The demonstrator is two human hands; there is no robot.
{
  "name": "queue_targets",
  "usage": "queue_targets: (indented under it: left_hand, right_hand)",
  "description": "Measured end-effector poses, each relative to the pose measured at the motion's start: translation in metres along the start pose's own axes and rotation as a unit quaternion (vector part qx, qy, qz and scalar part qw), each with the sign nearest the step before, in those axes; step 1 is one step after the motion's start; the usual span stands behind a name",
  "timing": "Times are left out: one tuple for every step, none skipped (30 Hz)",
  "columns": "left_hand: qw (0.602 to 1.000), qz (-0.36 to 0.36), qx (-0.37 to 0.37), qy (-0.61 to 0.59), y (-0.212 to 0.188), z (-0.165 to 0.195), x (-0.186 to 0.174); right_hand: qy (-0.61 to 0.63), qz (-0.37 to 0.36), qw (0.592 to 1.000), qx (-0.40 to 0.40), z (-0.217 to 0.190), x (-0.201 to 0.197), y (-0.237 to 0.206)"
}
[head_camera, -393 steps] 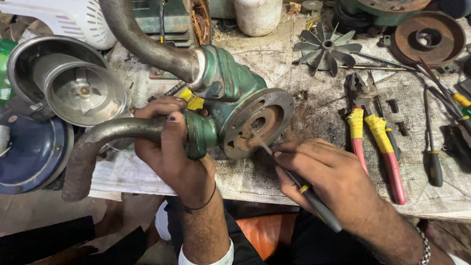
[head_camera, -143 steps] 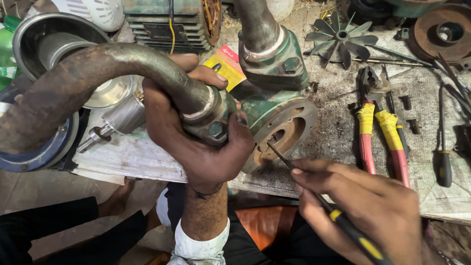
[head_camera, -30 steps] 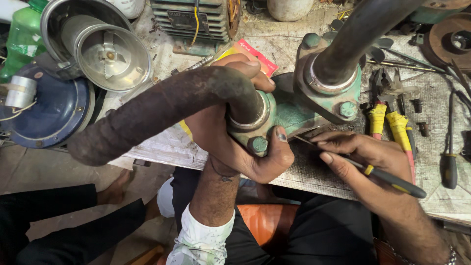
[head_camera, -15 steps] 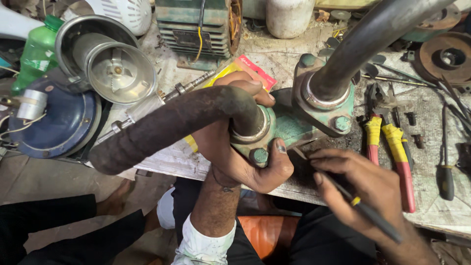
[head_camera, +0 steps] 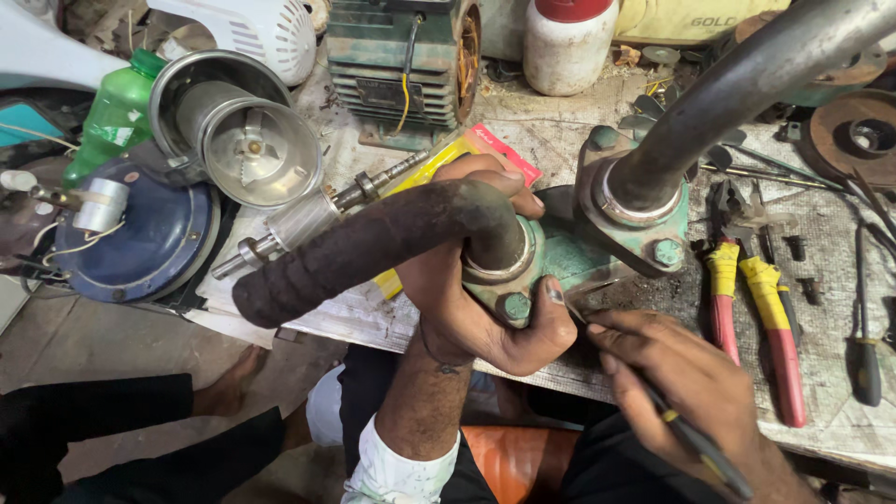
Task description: The person holds a green pump housing with a curved pipe on a cluttered workbench and scrapes rust and debris from its circular mounting flange using a small file-like scraper. They rotate the housing, scrape the inner opening, flip it over, and continue scraping the opposite flange face by hand.
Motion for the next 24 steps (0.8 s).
queue_targets:
  left_hand:
    - [1.000, 0.001, -0.001, 0.000, 0.0000, 0.0001, 0.0000]
    - [1.000, 0.001, -0.003, -0.002, -0.0001, -0.0003, 0.0000]
    - [1.000, 0.001, -0.007, -0.005, -0.0006, -0.0005, -0.0001]
    - [1.000, 0.000, -0.012, -0.008, -0.0012, -0.0009, 0.0000]
    - [1.000, -0.002, -0.016, -0.011, -0.0017, -0.0015, -0.0002]
    - [1.000, -0.004, -0.016, -0.015, -0.0019, -0.0019, 0.0001]
    - [1.000, -0.007, -0.017, -0.019, -0.0022, -0.0024, 0.0004]
    - [1.000, -0.009, -0.014, -0.022, -0.0020, -0.0030, 0.0006]
    - [0.999, -0.009, -0.015, -0.028, -0.0020, -0.0039, 0.0010]
    - [0.999, -0.008, -0.016, -0.033, -0.0017, -0.0048, 0.0011]
    - [0.999, -0.005, -0.020, -0.043, -0.0016, -0.0060, 0.0016]
    - [0.999, -0.007, -0.018, -0.041, -0.0014, -0.0057, 0.0015]
    - [0.999, -0.010, -0.016, -0.039, -0.0011, -0.0054, 0.0017]
    - [0.999, -0.018, -0.007, -0.027, -0.0007, -0.0038, 0.0015]
    - [0.999, -0.020, -0.005, -0.025, -0.0005, -0.0033, 0.0018]
    - [0.999, -0.021, -0.003, -0.024, -0.0004, -0.0026, 0.0015]
    - [0.999, -0.016, -0.007, -0.034, -0.0005, -0.0031, 0.0018]
    - [0.999, -0.014, -0.008, -0.037, -0.0006, -0.0030, 0.0016]
    - [0.999, -0.012, -0.008, -0.039, -0.0008, -0.0030, 0.0017]
    - [0.999, -0.012, -0.005, -0.036, -0.0009, -0.0028, 0.0016]
    - [0.999, -0.013, -0.006, -0.038, -0.0011, -0.0033, 0.0019]
    - [0.999, -0.013, -0.006, -0.040, -0.0011, -0.0040, 0.0022]
    - [0.999, -0.012, -0.014, -0.047, -0.0017, -0.0048, 0.0027]
    - [0.998, -0.010, -0.018, -0.055, -0.0018, -0.0058, 0.0031]
  right_hand:
    - [-0.011, 0.005, 1.000, -0.004, 0.0000, -0.0003, -0.0010]
    - [-0.022, 0.009, 1.000, -0.008, 0.0000, -0.0005, -0.0018]
    - [-0.032, 0.013, 0.999, -0.010, -0.0001, -0.0008, -0.0027]
    - [-0.027, 0.002, 1.000, -0.014, -0.0004, 0.0003, -0.0033]
    - [-0.022, -0.008, 1.000, -0.019, -0.0010, 0.0012, -0.0038]
    - [-0.017, -0.017, 0.999, -0.023, -0.0017, 0.0020, -0.0040]
    - [-0.019, -0.004, 1.000, -0.015, -0.0008, 0.0001, -0.0037]
    - [-0.021, 0.010, 1.000, -0.006, -0.0003, -0.0019, -0.0030]
    - [-0.023, 0.023, 0.999, 0.001, 0.0002, -0.0035, -0.0025]
    - [-0.023, 0.011, 1.000, -0.006, -0.0016, -0.0018, -0.0021]
    - [-0.022, -0.001, 1.000, -0.013, -0.0035, -0.0002, -0.0019]
    - [-0.021, -0.012, 0.999, -0.021, -0.0058, 0.0015, -0.0017]
    - [-0.009, -0.003, 1.000, -0.005, -0.0046, -0.0004, -0.0006]
    - [0.004, 0.008, 1.000, 0.011, -0.0035, -0.0020, 0.0006]
    - [0.016, 0.018, 0.999, 0.027, -0.0022, -0.0039, 0.0014]
    - [0.008, 0.012, 1.000, 0.011, -0.0048, -0.0026, 0.0015]
    - [-0.002, 0.005, 1.000, -0.004, -0.0072, -0.0016, 0.0013]
    - [-0.012, 0.000, 1.000, -0.020, -0.0091, -0.0004, 0.0010]
    - [-0.003, -0.003, 1.000, -0.008, -0.0069, -0.0004, 0.0015]
    - [0.005, -0.005, 1.000, 0.004, -0.0045, -0.0002, 0.0018]
    - [0.013, -0.007, 1.000, 0.015, -0.0017, -0.0001, 0.0020]
    - [0.004, -0.002, 1.000, 0.008, -0.0017, -0.0003, 0.0013]
    - [-0.006, 0.001, 1.000, 0.001, -0.0015, -0.0002, 0.0004]
    - [-0.015, 0.004, 1.000, -0.005, -0.0015, 0.0001, -0.0003]
Point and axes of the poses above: each hand's wrist, its own y-axis towards the middle knuckle, its own x-axis out of the palm, z = x × y, the point moved 7 cm from there along y, towards the middle knuckle, and after that the axes turned 13 degrees about x, right-handed, at the moved point
